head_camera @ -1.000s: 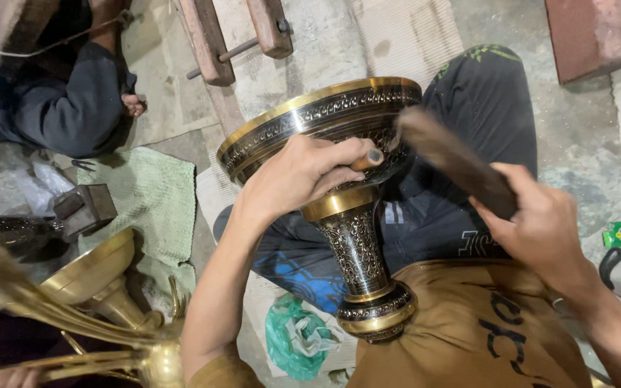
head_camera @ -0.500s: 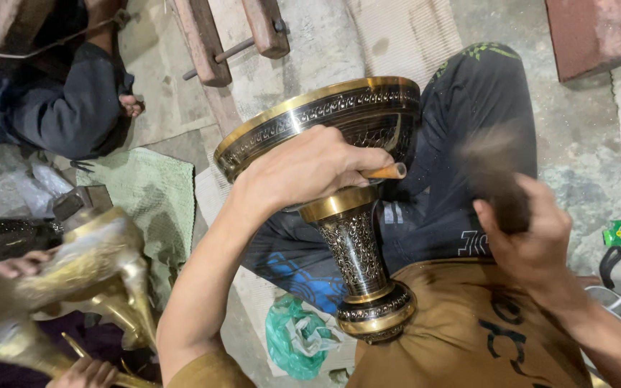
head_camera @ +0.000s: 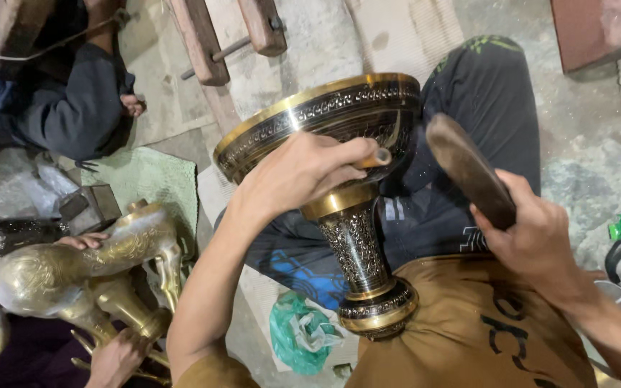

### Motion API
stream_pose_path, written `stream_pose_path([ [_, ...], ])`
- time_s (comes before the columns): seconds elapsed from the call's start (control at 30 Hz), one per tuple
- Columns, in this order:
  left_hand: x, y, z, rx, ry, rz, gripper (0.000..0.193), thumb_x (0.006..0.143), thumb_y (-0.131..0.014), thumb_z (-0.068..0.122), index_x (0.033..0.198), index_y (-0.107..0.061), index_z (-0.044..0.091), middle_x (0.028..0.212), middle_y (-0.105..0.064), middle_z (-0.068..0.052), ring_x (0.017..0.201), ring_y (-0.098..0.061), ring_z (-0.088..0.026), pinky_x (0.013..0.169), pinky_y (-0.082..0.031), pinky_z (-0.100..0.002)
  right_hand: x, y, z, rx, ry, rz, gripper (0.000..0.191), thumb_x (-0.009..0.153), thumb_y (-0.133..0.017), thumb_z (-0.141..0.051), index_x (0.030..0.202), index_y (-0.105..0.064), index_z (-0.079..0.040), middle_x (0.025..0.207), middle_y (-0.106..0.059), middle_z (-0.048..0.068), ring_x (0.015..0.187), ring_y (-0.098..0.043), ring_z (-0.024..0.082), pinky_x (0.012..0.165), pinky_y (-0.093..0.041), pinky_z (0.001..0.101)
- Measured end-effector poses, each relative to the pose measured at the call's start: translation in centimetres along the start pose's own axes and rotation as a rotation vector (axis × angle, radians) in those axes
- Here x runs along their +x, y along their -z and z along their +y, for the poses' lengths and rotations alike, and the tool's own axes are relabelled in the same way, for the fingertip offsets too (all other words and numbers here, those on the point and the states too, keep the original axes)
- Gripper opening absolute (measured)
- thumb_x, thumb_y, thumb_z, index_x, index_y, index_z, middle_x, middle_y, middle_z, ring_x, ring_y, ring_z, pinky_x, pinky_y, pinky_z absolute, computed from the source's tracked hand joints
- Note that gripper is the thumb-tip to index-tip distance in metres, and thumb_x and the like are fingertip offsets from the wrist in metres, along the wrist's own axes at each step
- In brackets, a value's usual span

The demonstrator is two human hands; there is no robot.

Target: The person sits on the floor with an ornate brass bowl held between their legs and engraves decorative patterns into its surface. They hold a small punch against the metal with one hand and strike it with a wooden mallet in the other, repositioning the punch repeatedly around the bowl's rim and body.

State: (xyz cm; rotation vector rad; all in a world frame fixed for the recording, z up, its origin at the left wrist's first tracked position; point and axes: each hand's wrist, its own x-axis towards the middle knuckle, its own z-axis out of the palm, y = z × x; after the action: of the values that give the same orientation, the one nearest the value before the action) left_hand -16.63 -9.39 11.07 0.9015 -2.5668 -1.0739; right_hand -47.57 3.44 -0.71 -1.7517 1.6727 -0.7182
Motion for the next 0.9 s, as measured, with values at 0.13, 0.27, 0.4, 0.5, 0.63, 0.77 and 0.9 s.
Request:
stream_pose_path([
  [0.13,-0.7,-0.6,-0.2,0.087,0.013,0.029,0.033,0.098,-0.073,0.018,0.127,-0.058,0.013,0.085,-0.071,-0.013,0.074,-0.069,-0.036,0.064,-0.052,-0.043,1.4,0.7,-0.5,-0.224,0.088,-0.114,0.067,0.07,-0.081,-0.008,0.135,-0.062,-0.015,0.112,-0.074,0.011,0.086,-0.071,0.04,0.071,-0.056,0.0468],
  [0.27,-1.0,-0.9,-0.3,0.097,0.025,0.023,0.033,0.098,-0.074,0.018,0.127,-0.06,0.013,0.085,-0.072,-0.012,0.072,-0.069,-0.035,0.062,-0.053,-0.042,2.3,1.4,-1.7,-0.23,0.123,-0.088,0.067,0.073,-0.08,-0.008,0.136,-0.061,-0.018,0.11,-0.074,0.01,0.085,-0.072,0.037,0.07,-0.056,0.0437],
  [0.4,-1.2,-0.9,-0.5,0.077,0.0,0.03,0.032,0.099,-0.072,0.017,0.128,-0.06,0.013,0.09,-0.075,-0.01,0.074,-0.071,-0.033,0.064,-0.056,-0.04,2.4,2.3,-3.1,0.148,0.23,0.103,0.055,0.083,-0.077,-0.009,0.132,-0.052,-0.008,0.098,-0.067,0.012,0.081,-0.071,0.031,0.067,-0.055,0.0371],
  [0.5,-1.2,-1.0,-0.6,0.074,-0.033,0.054,0.03,0.101,-0.07,0.017,0.129,-0.058,0.013,0.093,-0.075,-0.009,0.077,-0.072,-0.031,0.067,-0.057,-0.038,2.1,3.6,-3.9,-0.446,0.224,0.011,0.055,0.077,-0.083,-0.002,0.128,-0.068,-0.014,0.079,-0.068,0.012,0.069,-0.07,0.03,0.065,-0.056,0.0395],
  [0.63,-1.1,-1.2,-0.9,0.142,0.055,-0.025,0.026,0.101,-0.073,0.019,0.123,-0.061,0.013,0.084,-0.073,-0.01,0.071,-0.071,-0.031,0.06,-0.054,-0.039,2.9,4.4,-4.6,-0.128,0.232,0.001,0.057,0.073,-0.08,-0.001,0.127,-0.063,-0.006,0.088,-0.07,0.013,0.071,-0.071,0.03,0.062,-0.054,0.0385],
  [0.77,-1.0,-1.1,-1.0,0.053,-0.024,0.032,0.025,0.104,-0.069,0.018,0.125,-0.057,0.013,0.096,-0.075,-0.009,0.08,-0.074,-0.028,0.068,-0.058,-0.035,3.2,5.0,-4.9,-0.132,0.245,0.003,0.056,0.071,-0.079,-0.001,0.125,-0.063,-0.006,0.09,-0.07,0.014,0.073,-0.071,0.031,0.064,-0.055,0.0388],
  [0.9,-1.1,-1.1,-0.9,0.069,0.0,0.043,0.028,0.101,-0.071,0.017,0.124,-0.057,0.012,0.092,-0.074,-0.01,0.075,-0.071,-0.03,0.064,-0.056,-0.037,3.2,5.2,-4.6,-0.316,0.212,-0.032,0.056,0.07,-0.082,0.001,0.124,-0.069,-0.009,0.092,-0.075,0.015,0.075,-0.073,0.033,0.065,-0.056,0.041],
])
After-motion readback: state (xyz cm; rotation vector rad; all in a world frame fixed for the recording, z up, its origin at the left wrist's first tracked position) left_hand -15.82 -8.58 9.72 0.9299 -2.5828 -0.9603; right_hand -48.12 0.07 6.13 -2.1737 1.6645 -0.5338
